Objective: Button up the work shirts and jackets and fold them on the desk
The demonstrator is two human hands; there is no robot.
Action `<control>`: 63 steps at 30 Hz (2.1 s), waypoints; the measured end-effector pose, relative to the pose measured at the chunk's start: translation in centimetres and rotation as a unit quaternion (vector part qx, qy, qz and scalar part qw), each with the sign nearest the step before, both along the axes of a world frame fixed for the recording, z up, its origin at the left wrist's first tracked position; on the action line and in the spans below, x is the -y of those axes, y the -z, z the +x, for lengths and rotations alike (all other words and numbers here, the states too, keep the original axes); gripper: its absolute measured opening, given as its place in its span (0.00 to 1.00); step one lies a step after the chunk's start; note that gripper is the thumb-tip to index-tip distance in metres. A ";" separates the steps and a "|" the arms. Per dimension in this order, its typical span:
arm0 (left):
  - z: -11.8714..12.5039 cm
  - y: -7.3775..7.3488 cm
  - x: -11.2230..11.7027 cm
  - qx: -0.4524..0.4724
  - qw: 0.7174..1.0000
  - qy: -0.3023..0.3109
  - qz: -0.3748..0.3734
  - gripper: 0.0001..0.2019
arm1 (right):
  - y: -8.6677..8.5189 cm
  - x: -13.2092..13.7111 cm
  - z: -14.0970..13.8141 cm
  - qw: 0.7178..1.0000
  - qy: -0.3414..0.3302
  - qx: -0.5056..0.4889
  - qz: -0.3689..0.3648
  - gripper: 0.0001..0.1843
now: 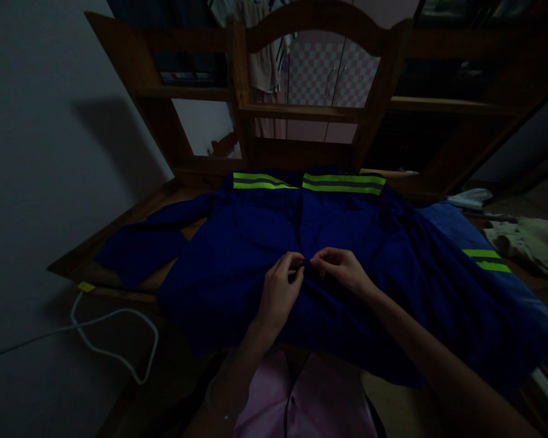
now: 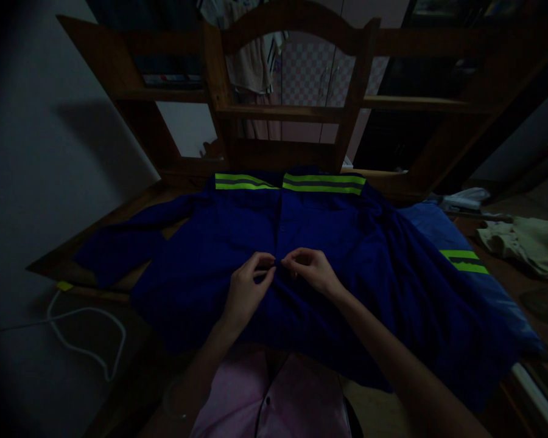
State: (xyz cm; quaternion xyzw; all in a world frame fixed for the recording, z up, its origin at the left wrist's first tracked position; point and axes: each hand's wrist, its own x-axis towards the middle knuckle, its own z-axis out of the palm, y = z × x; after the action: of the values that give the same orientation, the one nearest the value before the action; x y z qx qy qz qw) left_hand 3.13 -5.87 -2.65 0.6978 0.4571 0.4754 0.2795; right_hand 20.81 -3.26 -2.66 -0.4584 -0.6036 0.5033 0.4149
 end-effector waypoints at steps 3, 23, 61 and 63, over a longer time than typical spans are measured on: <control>-0.4 -0.8 1.5 -0.011 0.999 -0.046 0.001 0.10 | 0.2 -0.2 -0.2 0.999 0.029 -0.025 0.016 0.17; -2.0 -1.6 3.3 0.314 0.845 0.198 -0.386 0.17 | 0.8 12.8 0.4 0.797 0.153 0.534 0.236 0.29; -1.4 -0.3 10.2 0.082 0.858 0.283 -0.421 0.36 | 0.7 16.3 -1.1 0.899 0.091 0.347 0.252 0.27; -1.0 -0.4 10.4 0.089 0.861 0.277 -0.418 0.36 | 0.3 15.9 -1.2 0.930 0.087 0.285 0.214 0.23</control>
State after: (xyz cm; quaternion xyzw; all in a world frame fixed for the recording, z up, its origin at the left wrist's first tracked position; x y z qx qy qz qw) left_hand 2.16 -16.24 -2.29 0.5681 0.3741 0.2027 0.7044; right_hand 19.61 -19.14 -2.96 -0.5335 -0.7477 0.1720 0.3559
